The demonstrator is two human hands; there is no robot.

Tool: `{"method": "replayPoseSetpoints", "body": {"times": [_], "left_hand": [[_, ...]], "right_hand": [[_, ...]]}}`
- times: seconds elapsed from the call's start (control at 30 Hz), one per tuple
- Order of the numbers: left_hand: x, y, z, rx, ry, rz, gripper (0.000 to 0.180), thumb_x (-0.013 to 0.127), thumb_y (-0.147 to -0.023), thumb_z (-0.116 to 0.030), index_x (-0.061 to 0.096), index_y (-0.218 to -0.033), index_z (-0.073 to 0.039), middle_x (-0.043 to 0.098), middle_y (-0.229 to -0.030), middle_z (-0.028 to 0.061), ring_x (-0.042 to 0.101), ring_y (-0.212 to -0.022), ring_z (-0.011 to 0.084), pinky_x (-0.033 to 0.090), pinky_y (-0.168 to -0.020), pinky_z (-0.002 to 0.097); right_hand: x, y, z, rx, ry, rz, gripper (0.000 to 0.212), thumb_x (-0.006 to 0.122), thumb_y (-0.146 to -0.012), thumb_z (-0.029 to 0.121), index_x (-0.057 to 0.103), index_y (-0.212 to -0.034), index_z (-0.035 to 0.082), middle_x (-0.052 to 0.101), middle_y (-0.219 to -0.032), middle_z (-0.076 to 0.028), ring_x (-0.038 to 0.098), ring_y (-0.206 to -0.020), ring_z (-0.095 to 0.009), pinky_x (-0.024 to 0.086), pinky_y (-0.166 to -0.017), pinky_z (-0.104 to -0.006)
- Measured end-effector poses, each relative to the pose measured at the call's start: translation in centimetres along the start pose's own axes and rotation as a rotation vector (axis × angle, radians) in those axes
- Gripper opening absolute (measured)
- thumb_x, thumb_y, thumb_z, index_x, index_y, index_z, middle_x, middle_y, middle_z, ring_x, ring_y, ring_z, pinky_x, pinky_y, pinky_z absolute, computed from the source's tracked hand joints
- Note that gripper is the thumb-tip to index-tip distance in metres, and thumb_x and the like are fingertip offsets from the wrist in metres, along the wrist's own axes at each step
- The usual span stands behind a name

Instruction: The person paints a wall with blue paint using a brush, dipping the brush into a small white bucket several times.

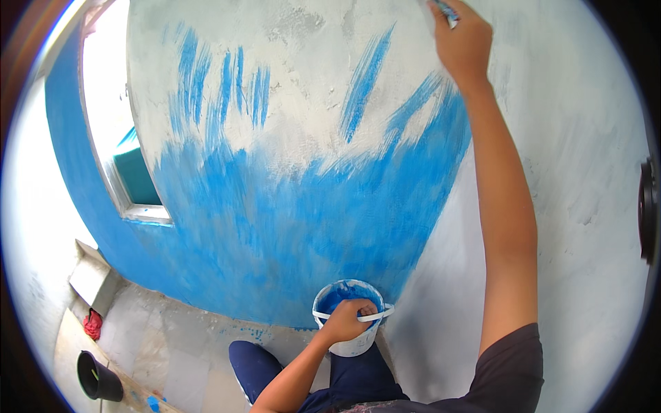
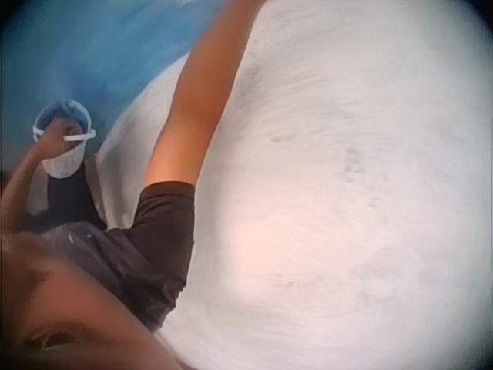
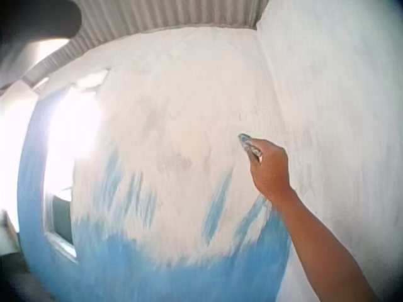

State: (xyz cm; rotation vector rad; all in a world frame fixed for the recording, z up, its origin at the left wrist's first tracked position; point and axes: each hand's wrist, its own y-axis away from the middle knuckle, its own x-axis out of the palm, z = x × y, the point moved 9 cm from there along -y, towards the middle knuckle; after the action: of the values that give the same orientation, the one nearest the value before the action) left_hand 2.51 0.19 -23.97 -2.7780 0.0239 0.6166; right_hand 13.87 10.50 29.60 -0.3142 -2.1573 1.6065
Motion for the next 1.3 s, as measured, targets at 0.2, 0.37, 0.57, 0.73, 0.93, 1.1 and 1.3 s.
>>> {"method": "replayPoseSetpoints", "body": {"times": [0.2,0.37,0.57,0.73,0.93,1.1,1.3], "left_hand": [[0.9,-0.6,-0.9,0.005,-0.014,0.048,0.017,0.074,-0.087,-0.005,0.078,-0.103,0.0,0.078,-0.092,0.0156,0.076,-0.086,0.0261,0.058,-0.082,0.0381],[1.4,-0.8,-1.0,0.026,-0.019,0.057,0.013,0.074,-0.089,-0.005,0.078,-0.1,0.0,0.078,-0.088,0.0152,0.075,-0.08,0.0264,0.058,-0.078,0.0378],[0.1,0.3,-0.1,-0.004,-0.072,0.001,0.013,0.073,-0.087,-0.003,0.078,-0.098,0.0,0.076,-0.086,0.0157,0.073,-0.077,0.0271,0.056,-0.075,0.0383],[0.1,-0.1,0.0,-0.009,-0.095,-0.016,0.015,0.075,-0.085,-0.005,0.078,-0.099,-0.001,0.078,-0.088,0.0155,0.075,-0.082,0.0273,0.057,-0.079,0.0382],[0.5,-0.3,0.3,0.002,-0.066,0.02,0.016,0.075,-0.086,-0.004,0.078,-0.101,-0.001,0.079,-0.091,0.015,0.076,-0.085,0.0269,0.058,-0.081,0.0381],[1.7,-1.0,-1.0,0.0,-0.039,0.052,0.015,0.076,-0.086,-0.004,0.078,-0.101,-0.001,0.079,-0.093,0.0157,0.077,-0.087,0.0279,0.059,-0.081,0.0383],[0.9,-0.7,-0.7,0.083,-0.033,-0.029,0.011,0.076,-0.085,-0.003,0.077,-0.096,0.0,0.077,-0.086,0.0164,0.077,-0.078,0.0277,0.057,-0.073,0.0363]], "right_hand": [[7.4,7.0,7.4,-0.186,0.073,0.256,0.021,0.068,-0.087,0.005,0.078,-0.105,0.009,0.077,-0.116,-0.015,0.075,-0.102,-0.033,0.063,-0.087,-0.0451],[10.5,13.0,16.3,-0.264,-0.087,0.47,0.005,0.073,-0.089,0.009,0.074,-0.092,0.006,0.071,-0.091,-0.012,0.071,-0.091,-0.028,0.061,-0.068,-0.0406],[10.1,10.3,15.5,0.15,-0.512,0.605,0.012,0.073,-0.097,0.016,0.08,-0.1,0.006,0.076,-0.08,-0.015,0.072,-0.069,-0.028,0.059,-0.064,-0.0377],[4.0,4.4,0.5,0.426,-0.35,0.404,0.025,0.081,-0.098,0.025,0.083,-0.11,0.004,0.079,-0.087,-0.006,0.069,-0.074,-0.011,0.053,-0.068,-0.0279],[-2.3,-0.1,-11.1,0.508,-0.062,0.212,0.026,0.08,-0.098,0.027,0.083,-0.112,0.006,0.081,-0.1,-0.009,0.077,-0.089,-0.018,0.057,-0.083,-0.0309],[-7.1,-3.2,-11.7,0.279,0.197,0.051,0.025,0.077,-0.1,0.034,0.084,-0.112,0.013,0.081,-0.097,-0.007,0.077,-0.086,-0.024,0.056,-0.083,-0.0348],[-6.2,2.2,-7.8,0.336,0.311,0.243,0.02,0.074,-0.101,0.023,0.081,-0.117,0.013,0.08,-0.101,-0.016,0.076,-0.091,-0.027,0.057,-0.083,-0.0332]]}}
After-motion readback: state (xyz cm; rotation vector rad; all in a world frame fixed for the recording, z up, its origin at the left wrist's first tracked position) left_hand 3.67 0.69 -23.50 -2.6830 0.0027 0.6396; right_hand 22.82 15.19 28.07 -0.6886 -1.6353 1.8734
